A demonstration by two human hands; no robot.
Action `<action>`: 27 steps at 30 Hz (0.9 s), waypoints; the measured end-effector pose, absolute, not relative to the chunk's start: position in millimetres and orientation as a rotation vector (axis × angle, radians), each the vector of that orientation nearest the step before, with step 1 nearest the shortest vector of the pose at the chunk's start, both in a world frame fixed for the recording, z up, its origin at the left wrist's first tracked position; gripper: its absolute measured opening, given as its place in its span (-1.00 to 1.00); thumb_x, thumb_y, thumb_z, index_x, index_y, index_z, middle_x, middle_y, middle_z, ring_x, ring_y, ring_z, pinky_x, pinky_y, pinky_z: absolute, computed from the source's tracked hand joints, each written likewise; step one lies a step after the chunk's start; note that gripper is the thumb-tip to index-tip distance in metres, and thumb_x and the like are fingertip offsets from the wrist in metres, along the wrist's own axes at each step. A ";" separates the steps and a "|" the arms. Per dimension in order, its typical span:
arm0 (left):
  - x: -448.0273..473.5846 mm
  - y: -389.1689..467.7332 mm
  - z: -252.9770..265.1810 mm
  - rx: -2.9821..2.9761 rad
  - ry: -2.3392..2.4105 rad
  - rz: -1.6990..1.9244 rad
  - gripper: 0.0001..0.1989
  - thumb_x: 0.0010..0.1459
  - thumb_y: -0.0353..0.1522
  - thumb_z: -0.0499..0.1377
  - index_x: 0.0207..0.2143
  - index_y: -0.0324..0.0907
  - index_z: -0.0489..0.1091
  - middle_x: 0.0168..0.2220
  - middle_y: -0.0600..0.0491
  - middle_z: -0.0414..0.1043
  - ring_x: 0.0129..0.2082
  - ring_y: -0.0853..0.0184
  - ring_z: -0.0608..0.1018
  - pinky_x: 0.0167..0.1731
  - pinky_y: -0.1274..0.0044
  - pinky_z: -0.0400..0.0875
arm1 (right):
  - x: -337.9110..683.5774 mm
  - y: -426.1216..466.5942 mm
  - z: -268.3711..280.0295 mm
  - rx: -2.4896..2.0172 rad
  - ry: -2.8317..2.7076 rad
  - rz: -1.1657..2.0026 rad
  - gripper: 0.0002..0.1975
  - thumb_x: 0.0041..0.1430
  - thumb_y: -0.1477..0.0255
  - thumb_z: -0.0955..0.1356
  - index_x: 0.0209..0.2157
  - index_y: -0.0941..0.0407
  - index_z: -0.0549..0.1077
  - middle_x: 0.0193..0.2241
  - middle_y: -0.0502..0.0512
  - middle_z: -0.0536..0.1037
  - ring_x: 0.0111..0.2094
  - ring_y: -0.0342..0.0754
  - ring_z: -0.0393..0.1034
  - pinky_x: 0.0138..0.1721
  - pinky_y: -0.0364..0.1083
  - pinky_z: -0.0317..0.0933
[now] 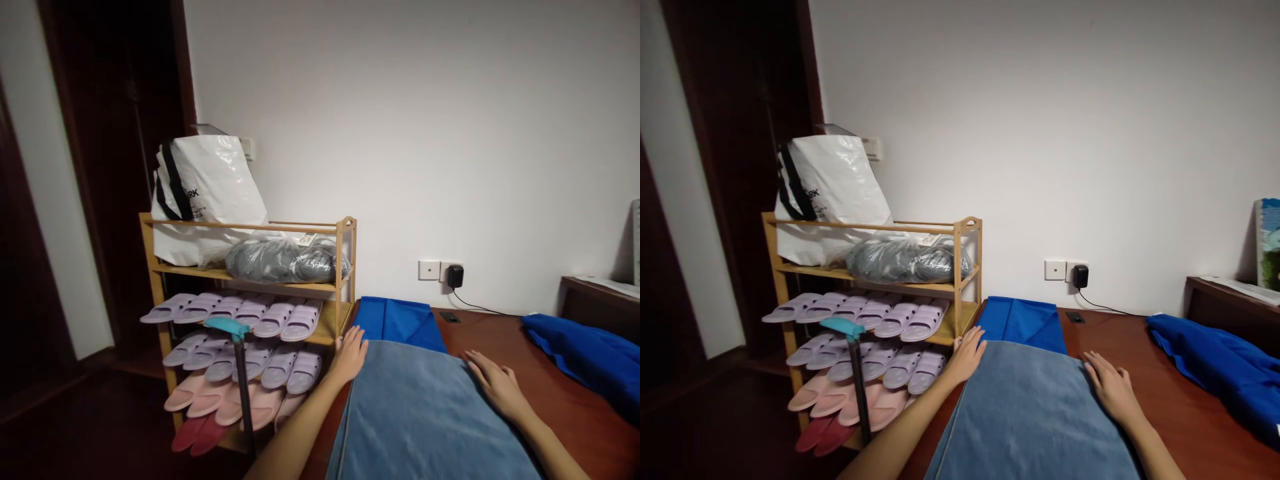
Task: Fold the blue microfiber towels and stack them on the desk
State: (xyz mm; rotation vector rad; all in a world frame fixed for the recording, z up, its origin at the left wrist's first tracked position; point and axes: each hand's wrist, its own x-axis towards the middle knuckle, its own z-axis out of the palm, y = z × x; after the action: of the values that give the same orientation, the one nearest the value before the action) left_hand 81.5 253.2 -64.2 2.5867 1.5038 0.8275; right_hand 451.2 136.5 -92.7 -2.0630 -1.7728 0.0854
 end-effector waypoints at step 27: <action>84.4 233.9 -33.3 2.257 1.248 1.114 -0.79 0.17 -0.52 -0.01 -0.16 -0.12 0.22 -0.35 0.13 0.30 -0.34 0.37 0.41 -0.28 0.56 0.27 | 426.5 106.7 -91.3 -2.073 -1.844 -0.288 -0.53 0.21 0.24 0.07 -0.02 0.17 0.35 -0.06 0.27 0.37 0.00 0.16 0.17 0.02 0.15 -0.03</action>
State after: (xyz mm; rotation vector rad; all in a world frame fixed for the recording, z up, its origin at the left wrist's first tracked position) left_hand 84.4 233.9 -33.3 2.2572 1.2480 1.1142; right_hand 426.5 106.7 -91.3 -2.0729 -1.8441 -0.2880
